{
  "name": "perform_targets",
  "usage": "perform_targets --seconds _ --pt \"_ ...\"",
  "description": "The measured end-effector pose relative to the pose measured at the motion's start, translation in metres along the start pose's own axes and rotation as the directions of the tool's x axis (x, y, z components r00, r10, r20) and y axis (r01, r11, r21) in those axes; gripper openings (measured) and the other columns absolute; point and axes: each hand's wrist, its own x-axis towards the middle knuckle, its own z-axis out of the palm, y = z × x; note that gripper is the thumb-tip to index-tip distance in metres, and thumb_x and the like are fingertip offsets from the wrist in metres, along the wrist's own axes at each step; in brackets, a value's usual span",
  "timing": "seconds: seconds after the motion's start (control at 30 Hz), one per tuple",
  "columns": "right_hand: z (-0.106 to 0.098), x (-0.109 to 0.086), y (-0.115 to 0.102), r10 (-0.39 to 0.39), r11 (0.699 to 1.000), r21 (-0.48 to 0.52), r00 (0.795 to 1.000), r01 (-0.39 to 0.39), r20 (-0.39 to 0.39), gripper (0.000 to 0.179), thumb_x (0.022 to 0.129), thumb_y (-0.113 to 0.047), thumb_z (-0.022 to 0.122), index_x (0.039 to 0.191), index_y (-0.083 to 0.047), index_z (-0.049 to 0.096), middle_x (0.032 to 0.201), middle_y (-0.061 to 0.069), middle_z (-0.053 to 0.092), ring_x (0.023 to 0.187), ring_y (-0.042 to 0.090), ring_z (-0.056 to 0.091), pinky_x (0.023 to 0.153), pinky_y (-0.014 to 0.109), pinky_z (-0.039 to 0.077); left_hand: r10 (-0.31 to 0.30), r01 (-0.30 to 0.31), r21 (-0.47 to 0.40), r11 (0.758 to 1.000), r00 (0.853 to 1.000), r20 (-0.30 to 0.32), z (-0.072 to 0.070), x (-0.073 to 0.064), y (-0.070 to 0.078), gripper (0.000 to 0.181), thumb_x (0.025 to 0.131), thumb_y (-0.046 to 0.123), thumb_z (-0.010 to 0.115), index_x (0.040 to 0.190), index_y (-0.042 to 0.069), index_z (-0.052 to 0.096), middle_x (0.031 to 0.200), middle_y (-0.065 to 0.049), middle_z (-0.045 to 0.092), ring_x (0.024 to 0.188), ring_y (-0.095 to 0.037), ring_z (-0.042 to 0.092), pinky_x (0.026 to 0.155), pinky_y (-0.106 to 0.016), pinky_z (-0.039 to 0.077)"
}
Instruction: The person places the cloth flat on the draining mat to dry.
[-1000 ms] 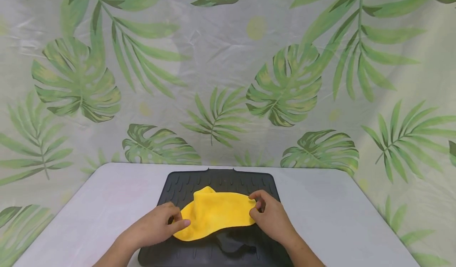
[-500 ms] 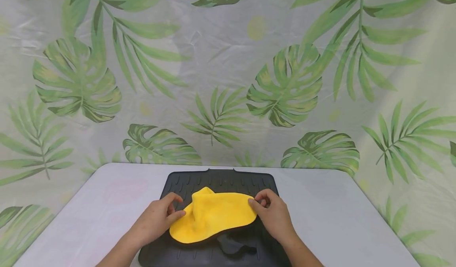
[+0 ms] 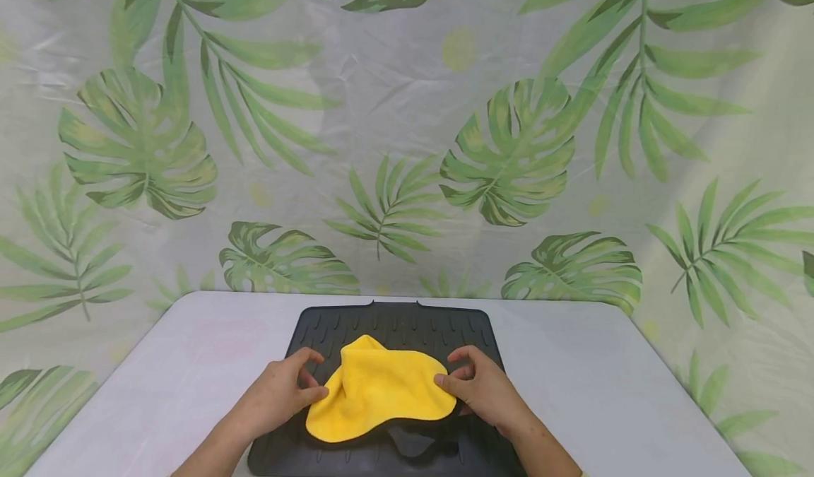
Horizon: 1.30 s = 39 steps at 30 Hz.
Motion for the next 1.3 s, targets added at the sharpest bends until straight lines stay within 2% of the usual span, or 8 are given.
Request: perform_targets --seconds 0.2,0.47,0.6,0.73,0.87,1.07,1.2,1.3 --pt "0.0006 0.0001 0.0013 0.008 0.999 -0.032 1.000 -0.007 0.003 0.065 0.090 -0.037 0.078 0.139 -0.003 0.050 0.112 0.014 0.068 0.077 0.020 0.069 0.061 0.040 0.061 -0.009 0.009 -0.028 1.000 0.999 0.032 -0.0008 0.0007 -0.0014 0.057 0.086 0.018 0.082 0.136 0.004 0.058 0.083 0.001 0.071 0.071 -0.011 0.066 0.063 -0.033 0.058" --pt "-0.0028 -0.0010 0.0029 -0.046 0.998 0.036 0.994 0.042 0.095 0.052 0.095 -0.009 0.067 0.142 0.001 0.046 0.115 0.021 0.067 0.080 0.022 0.070 0.060 0.038 0.061 -0.040 0.042 -0.021 0.999 0.997 0.068 -0.0029 -0.0001 0.0004 0.060 0.085 0.014 0.083 0.139 0.005 0.059 0.085 -0.001 0.072 0.073 -0.013 0.068 0.064 -0.035 0.059" --pt "0.0008 0.0008 0.0011 -0.030 0.999 0.015 0.999 0.030 0.014 0.040 0.095 -0.005 0.060 0.134 -0.003 0.056 0.102 0.014 0.067 0.075 0.022 0.065 0.059 0.036 0.058 -0.029 0.028 0.008 1.000 0.998 0.064 -0.0023 -0.0013 0.0006 0.056 0.085 0.010 0.080 0.137 0.005 0.060 0.085 -0.001 0.071 0.072 -0.014 0.065 0.063 -0.035 0.057" --pt "0.0042 0.0027 -0.0006 -0.012 0.999 -0.038 0.995 0.008 -0.097 0.021 0.102 -0.020 0.062 0.117 -0.007 0.069 0.096 0.006 0.070 0.078 0.019 0.062 0.065 0.032 0.054 0.007 -0.009 0.040 0.999 0.999 0.048 -0.0007 -0.0026 0.0005 0.049 0.086 0.007 0.076 0.133 0.006 0.062 0.084 -0.001 0.066 0.068 -0.014 0.060 0.060 -0.032 0.052" --pt "0.0037 0.0030 -0.0005 -0.036 0.999 -0.030 0.994 0.033 -0.099 0.024 0.099 -0.027 0.068 0.109 -0.006 0.071 0.098 0.005 0.073 0.084 0.018 0.062 0.072 0.029 0.053 0.019 -0.020 0.017 1.000 0.998 0.063 0.0003 -0.0035 0.0002 0.044 0.087 0.006 0.071 0.130 0.006 0.063 0.081 -0.002 0.060 0.065 -0.016 0.054 0.056 -0.030 0.046" --pt "0.0014 0.0016 0.0034 -0.095 0.995 0.017 0.995 0.094 0.028 0.034 0.096 -0.012 0.070 0.128 -0.005 0.064 0.122 0.013 0.067 0.105 0.024 0.061 0.075 0.030 0.058 -0.001 0.004 -0.032 0.999 0.993 0.118 -0.0006 -0.0042 -0.0014 0.041 0.089 0.006 0.066 0.130 0.007 0.063 0.078 -0.003 0.058 0.060 -0.017 0.052 0.053 -0.030 0.043" --pt "0.0013 0.0006 0.0046 -0.112 0.993 0.031 0.990 0.110 0.089 0.051 0.092 -0.001 0.062 0.142 -0.006 0.056 0.144 0.023 0.056 0.126 0.040 0.056 0.077 0.034 0.058 0.011 -0.003 -0.058 0.998 0.992 0.128 -0.0008 -0.0035 -0.0031 0.041 0.090 0.004 0.062 0.131 0.009 0.063 0.079 -0.005 0.059 0.061 -0.017 0.052 0.054 -0.030 0.043" --pt "0.0013 -0.0002 0.0027 -0.119 0.992 0.040 0.989 0.116 0.090 0.062 0.089 0.004 0.059 0.149 -0.009 0.050 0.156 0.024 0.045 0.140 0.049 0.043 0.077 0.033 0.056 0.038 -0.029 -0.073 0.997 0.992 0.122 0.0000 -0.0020 -0.0037 0.044 0.089 -0.001 0.058 0.131 0.012 0.063 0.099 -0.011 0.069 0.065 -0.017 0.055 0.056 -0.030 0.045"
